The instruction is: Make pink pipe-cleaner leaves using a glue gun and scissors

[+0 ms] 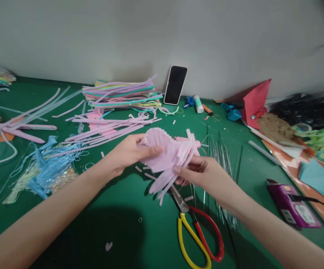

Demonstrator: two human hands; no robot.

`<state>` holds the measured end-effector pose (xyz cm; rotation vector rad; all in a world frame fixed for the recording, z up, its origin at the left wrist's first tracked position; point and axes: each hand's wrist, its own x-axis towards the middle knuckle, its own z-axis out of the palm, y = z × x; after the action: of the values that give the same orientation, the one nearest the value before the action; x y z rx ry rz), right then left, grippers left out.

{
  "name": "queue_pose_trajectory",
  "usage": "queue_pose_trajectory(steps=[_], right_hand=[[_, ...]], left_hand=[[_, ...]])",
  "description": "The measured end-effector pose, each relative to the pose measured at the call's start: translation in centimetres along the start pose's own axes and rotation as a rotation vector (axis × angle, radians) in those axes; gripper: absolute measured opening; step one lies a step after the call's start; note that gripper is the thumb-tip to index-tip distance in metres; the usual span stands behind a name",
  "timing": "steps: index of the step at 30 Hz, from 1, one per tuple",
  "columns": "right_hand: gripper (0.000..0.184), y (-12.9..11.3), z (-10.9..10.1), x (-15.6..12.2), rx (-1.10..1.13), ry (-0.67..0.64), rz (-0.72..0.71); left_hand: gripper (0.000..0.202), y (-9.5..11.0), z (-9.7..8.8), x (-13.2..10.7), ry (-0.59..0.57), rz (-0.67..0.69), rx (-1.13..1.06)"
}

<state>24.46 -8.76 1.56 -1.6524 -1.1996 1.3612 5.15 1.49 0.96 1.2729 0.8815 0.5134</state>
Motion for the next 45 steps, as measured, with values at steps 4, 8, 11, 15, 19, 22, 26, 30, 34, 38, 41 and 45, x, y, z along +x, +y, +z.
queue_pose_trajectory(steps=[4, 8, 11, 15, 19, 22, 26, 30, 34, 38, 41, 45], right_hand=[[0.014, 0.1, -0.8, -0.2, -0.659, 0.431, -0.605], [0.028, 0.6, 0.0, -0.7, -1.075, 0.47, -1.087], [0.036, 1.3, 1.4, -1.3, -1.143, 0.474, -1.165], [0.048, 2.6, 3.5, -3.1, -0.996, 0.534, -0.952], [0.033, 3.8, 5.4, -5.0, -0.374, 0.677, -0.601], [0.029, 3.5, 6.4, -4.9, 0.228, 0.395, -0.199], [0.032, 1.6, 7.0, -3.1, 0.562, 0.118, 0.061], [0.024, 0.4, 7.3, -2.1, 0.502, 0.1, 0.045], [0.023, 0.5, 7.5, -2.0, 0.441, 0.078, 0.04], [0.021, 0.7, 7.6, -1.8, 0.502, 0.099, 0.036], [0.02, 0.7, 7.6, -1.6, 0.529, 0.103, 0.022], [0.019, 0.7, 7.4, -1.5, 0.495, 0.087, 0.008]], left_hand=[[0.052, 0.6, -1.1, 0.1, 0.171, 0.064, -0.125], [0.055, 0.8, -1.4, -1.8, -0.112, -0.203, -0.338], [0.039, 0.3, -1.3, -3.3, -0.1, -0.183, -0.31], [0.029, -0.3, -2.0, -4.1, -0.003, -0.12, -0.224], [0.031, -0.2, -2.5, -4.2, 0.154, -0.068, -0.181], [0.031, -0.1, -2.1, -4.5, 0.175, 0.004, -0.174], [0.036, 0.1, -1.0, -5.1, 0.197, 0.047, -0.142], [0.038, 0.2, -0.4, -5.4, 0.214, 0.068, -0.152], [0.032, 0.1, 0.0, -5.4, 0.243, 0.109, -0.207], [0.032, -0.2, 0.4, -5.3, 0.236, 0.118, -0.273], [0.029, -0.5, 0.7, -5.2, 0.233, 0.141, -0.343], [0.024, -0.7, 0.9, -5.1, 0.226, 0.143, -0.367]])
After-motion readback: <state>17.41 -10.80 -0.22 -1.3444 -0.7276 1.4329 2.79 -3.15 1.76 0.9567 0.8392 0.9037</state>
